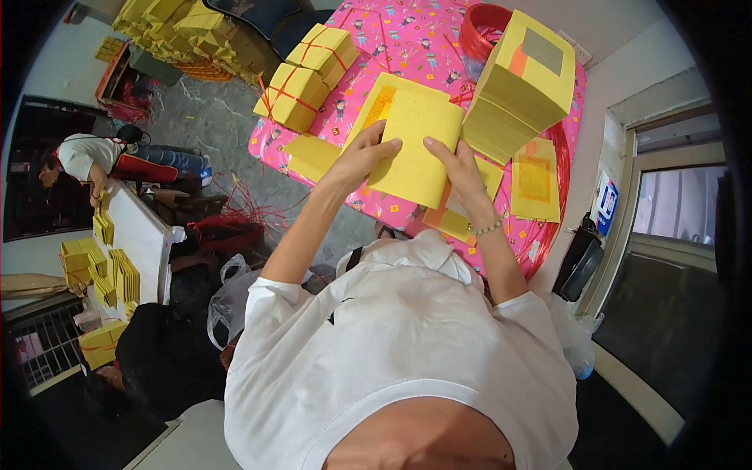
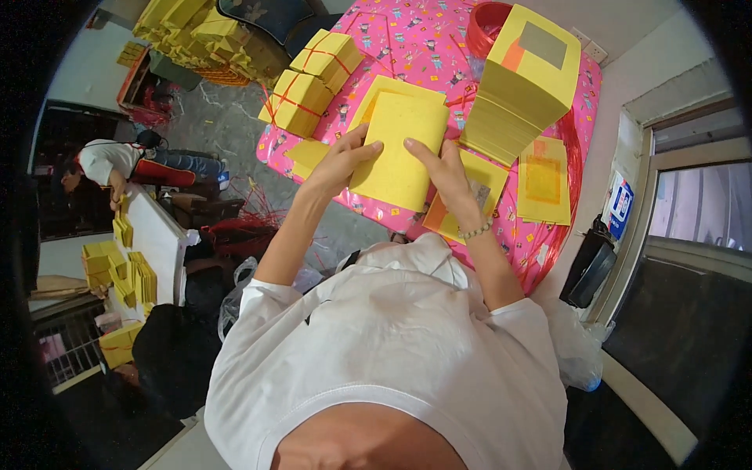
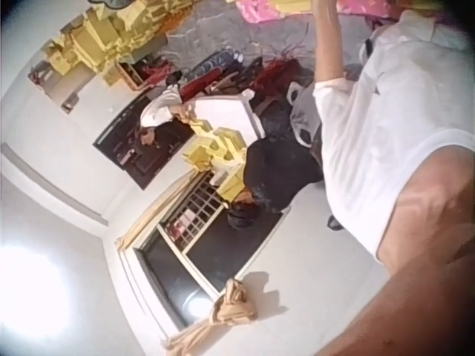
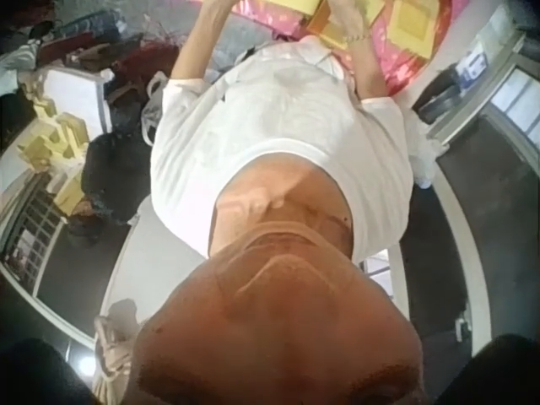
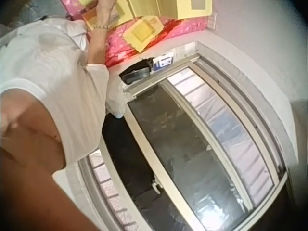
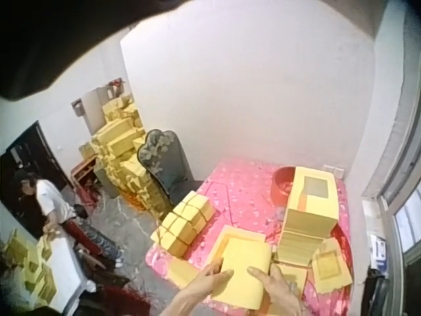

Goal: Bundling stacks of yellow paper sheets using red string.

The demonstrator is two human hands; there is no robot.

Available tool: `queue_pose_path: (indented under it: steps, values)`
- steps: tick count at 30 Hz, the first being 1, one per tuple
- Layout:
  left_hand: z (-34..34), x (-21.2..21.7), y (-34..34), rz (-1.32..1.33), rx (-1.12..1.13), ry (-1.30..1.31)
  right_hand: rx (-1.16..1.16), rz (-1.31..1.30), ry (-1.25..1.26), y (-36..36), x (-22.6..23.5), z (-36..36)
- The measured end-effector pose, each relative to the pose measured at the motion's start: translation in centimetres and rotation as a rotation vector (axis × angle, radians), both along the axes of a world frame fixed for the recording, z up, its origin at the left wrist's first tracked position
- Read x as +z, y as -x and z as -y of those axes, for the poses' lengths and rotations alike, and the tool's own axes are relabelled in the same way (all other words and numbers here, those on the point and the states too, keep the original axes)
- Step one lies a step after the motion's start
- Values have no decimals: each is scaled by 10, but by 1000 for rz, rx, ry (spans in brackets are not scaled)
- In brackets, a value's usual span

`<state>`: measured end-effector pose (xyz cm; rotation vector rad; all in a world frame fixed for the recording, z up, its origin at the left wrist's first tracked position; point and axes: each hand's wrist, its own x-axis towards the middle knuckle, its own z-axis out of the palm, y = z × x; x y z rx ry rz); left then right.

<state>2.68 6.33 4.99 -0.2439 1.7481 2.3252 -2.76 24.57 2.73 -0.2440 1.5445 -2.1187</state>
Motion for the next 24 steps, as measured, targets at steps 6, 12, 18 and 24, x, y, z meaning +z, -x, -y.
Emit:
queue_pose_path:
  steps: [6,12,18,24]
  values:
    - [-6,11,5,142,7,-146,2,140,18,5,1,-1]
    - [-5,7,7,136,-3,-198,63,107,-10,8,-1,-5]
    - [-5,6,8,122,-12,-154,89,68,-1,8,-2,-6]
    - [-3,3,7,111,-39,-114,95,37,8,11,-8,-7]
